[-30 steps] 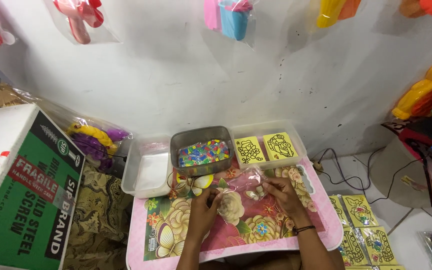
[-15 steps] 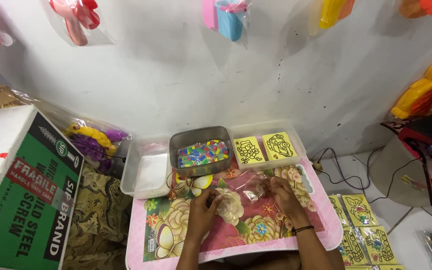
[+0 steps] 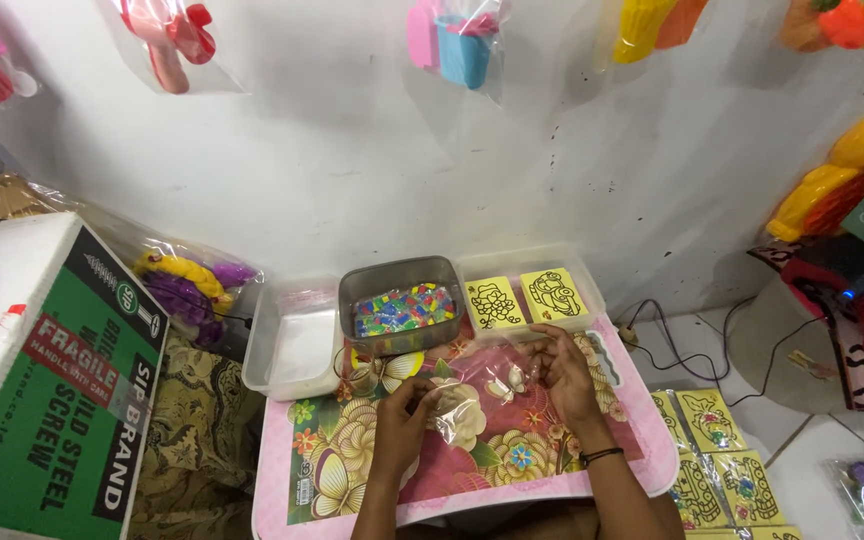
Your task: The person sits on the floor and packs small plastic beads into clear plastic bags. They place a yellow card with a black line drawing into each bag, seal it, and set it aside. The person repeats this process with different card designs, including a fish and a bunch of grapes.
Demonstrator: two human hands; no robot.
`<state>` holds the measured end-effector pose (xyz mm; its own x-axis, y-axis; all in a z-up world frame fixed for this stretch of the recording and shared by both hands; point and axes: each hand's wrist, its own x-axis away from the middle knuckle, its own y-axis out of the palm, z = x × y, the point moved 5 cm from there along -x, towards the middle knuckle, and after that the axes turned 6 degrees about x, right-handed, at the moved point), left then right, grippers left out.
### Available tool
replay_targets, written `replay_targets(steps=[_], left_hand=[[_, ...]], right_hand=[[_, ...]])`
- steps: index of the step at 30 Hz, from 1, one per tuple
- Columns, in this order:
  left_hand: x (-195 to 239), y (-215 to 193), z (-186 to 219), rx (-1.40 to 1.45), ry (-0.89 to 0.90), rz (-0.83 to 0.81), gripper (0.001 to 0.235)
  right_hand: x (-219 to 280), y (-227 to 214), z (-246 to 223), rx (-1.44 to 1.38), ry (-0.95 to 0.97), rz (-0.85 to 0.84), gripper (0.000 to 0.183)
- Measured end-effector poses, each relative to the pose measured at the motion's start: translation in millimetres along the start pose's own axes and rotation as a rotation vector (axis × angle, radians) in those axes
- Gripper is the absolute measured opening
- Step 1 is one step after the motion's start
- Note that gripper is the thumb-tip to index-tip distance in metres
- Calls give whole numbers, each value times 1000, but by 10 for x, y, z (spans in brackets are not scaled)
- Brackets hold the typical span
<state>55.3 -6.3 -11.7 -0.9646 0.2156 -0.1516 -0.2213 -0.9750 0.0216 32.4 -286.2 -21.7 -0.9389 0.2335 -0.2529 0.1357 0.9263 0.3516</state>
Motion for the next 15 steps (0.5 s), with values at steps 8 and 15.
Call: replay_targets(steps=[8,15], left_hand=[[7,-46,-71,155,-69,-1,11],[-51,-109,-365,225,-41,14,13]], right_hand=[[67,87,-139,135,-3,123,36],[27,-11,-336,486,-289,447,23]])
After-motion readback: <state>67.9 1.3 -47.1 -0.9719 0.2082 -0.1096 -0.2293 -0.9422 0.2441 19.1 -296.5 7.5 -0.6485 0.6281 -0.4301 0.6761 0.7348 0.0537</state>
